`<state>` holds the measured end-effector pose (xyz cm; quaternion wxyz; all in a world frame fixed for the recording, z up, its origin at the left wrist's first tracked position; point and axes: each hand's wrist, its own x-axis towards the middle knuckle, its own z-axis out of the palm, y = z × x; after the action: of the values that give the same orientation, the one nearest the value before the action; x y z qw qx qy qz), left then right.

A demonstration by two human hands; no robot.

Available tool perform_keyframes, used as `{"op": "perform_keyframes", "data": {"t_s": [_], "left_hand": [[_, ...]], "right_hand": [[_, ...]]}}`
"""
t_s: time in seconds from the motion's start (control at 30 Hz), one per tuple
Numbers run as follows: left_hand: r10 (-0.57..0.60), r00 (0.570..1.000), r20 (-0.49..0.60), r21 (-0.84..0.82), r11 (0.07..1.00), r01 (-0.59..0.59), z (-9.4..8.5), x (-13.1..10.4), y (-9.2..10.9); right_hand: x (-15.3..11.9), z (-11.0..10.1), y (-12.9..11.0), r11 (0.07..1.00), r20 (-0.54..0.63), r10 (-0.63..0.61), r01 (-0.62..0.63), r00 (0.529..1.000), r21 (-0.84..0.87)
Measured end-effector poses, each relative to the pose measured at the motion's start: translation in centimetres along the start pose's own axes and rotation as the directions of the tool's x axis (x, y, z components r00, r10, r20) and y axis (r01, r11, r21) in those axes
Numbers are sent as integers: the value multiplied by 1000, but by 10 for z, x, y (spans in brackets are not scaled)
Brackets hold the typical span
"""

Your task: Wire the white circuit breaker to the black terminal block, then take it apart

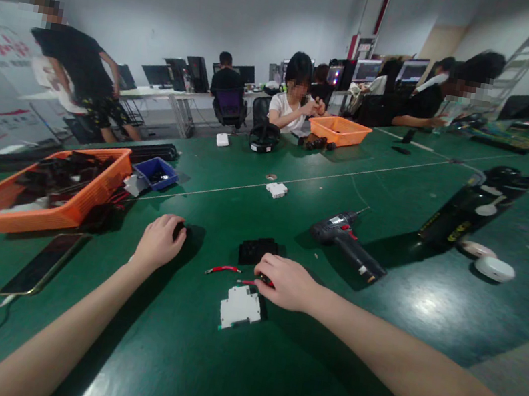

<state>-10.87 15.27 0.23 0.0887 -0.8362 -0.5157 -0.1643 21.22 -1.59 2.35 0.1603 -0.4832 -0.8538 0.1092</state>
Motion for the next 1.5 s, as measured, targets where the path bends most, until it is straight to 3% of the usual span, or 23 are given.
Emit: {"op": "perform_keyframes", "data": {"t_s": [0.17, 0.3, 0.47, 0.6, 0.83, 1.03, 1.37, 1.5], "left_hand": [[5, 1000, -24, 80, 997, -3, -26, -2, 0], [95, 995, 6, 52, 994, -95, -40, -26, -17], [154, 987, 52, -42, 988, -152, -31, -76, -37], [138, 990, 21, -85, 987, -136, -23, -93, -42], [130, 989, 67, -79, 989, -124, -28, -96, -48], [218, 973, 72, -75, 974, -213, -33, -97, -49], [405, 908, 103, -99, 913, -396, -27, -69, -57], [398, 916, 45, -58, 917, -395, -18, -59, -55]], "right_hand": [[-2, 1, 3, 1000, 6, -6, 6, 1000, 6], [-3, 2, 4, 1000, -4, -14, 14, 1000, 0], [-3, 2, 5, 1000, 10, -16, 15, 1000, 14], [-2, 0, 3, 1000, 13, -6, 6, 1000, 12], [1, 0, 2, 1000, 20, 5, -5, 1000, 9], [1, 1, 2, 1000, 17, 12, -12, 1000, 18], [-1, -3, 2, 999, 35, 12, -14, 999, 30], [0, -4, 2, 1000, 35, 15, -16, 999, 27]]}}
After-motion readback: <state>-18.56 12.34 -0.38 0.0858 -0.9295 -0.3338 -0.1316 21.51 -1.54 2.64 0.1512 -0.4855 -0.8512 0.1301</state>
